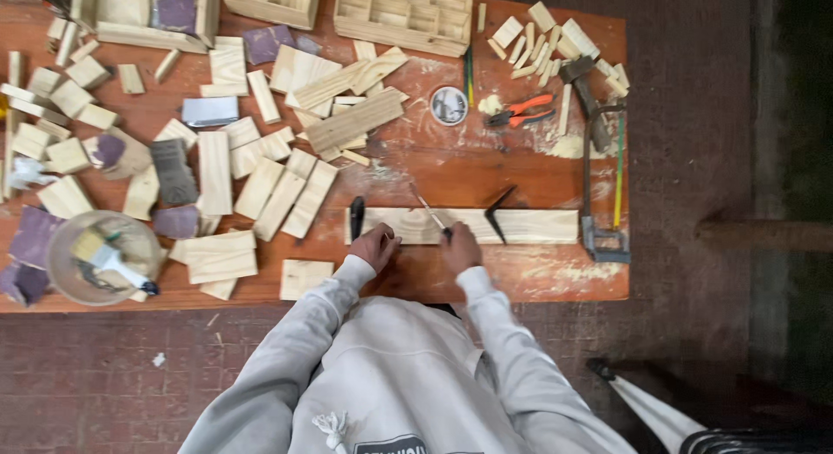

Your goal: The person assembles small wooden boxes by hand, using clamps to hold pieces together and a screwdriver to tighten screws. They handle multiple wooden pieces and tools on a cluttered workbench, repeatedly clamping and fastening components.

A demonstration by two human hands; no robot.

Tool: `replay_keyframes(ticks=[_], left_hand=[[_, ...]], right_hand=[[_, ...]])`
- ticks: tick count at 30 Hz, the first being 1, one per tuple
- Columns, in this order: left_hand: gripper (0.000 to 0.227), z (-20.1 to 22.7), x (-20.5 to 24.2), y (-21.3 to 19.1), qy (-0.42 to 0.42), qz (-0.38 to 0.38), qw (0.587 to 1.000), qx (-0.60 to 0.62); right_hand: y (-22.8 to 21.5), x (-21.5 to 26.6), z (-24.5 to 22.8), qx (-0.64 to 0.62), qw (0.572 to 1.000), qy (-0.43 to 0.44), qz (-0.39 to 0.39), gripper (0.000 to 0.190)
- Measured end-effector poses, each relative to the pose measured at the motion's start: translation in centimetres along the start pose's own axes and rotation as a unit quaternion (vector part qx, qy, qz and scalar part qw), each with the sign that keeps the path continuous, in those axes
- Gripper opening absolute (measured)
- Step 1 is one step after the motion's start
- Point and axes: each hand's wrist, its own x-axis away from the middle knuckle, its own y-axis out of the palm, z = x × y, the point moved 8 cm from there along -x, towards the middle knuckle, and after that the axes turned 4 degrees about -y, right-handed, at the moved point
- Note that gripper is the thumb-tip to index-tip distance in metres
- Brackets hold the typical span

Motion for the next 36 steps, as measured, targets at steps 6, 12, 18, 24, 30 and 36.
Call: replay_keyframes(ticks=[6, 12, 18, 24, 30, 36], left_hand=[[0.028, 6.5, -4.6, 4.8, 0.012, 0.017, 1.0, 0.0], [0.037, 9.1, -9.9, 5.1, -0.003, 0.04, 0.999, 0.019], [0.042, 10.2, -16.0, 3.9, -0.033, 0.075, 0.997, -0.004], [0.032, 13.9, -19.1, 1.4, -0.053, 0.037, 0.996, -0.056], [0.039, 13.0, -22.8, 1.2, -0.077, 0.031, 0.996, -0.036], [0.036, 13.2, -24.7, 0.9, -0.061, 0.034, 0.997, -0.04]], right_hand=[[-0.6, -0.8, 1.3, 0.021, 0.996, 0.021, -0.088, 0.041], [-1.2, -7.3, 5.9, -0.037, 0.996, -0.057, -0.063, 0.039], [-4.8, -18.4, 9.9, -0.127, 0.988, -0.067, 0.053, 0.034], [-8.5, -26.2, 8.9, -0.12, 0.987, -0.066, 0.079, 0.035], [-10.1, -32.6, 6.2, -0.09, 0.993, -0.056, 0.059, 0.034], [-12.2, -32.0, 2.1, -0.038, 0.997, -0.071, 0.016, 0.03]])
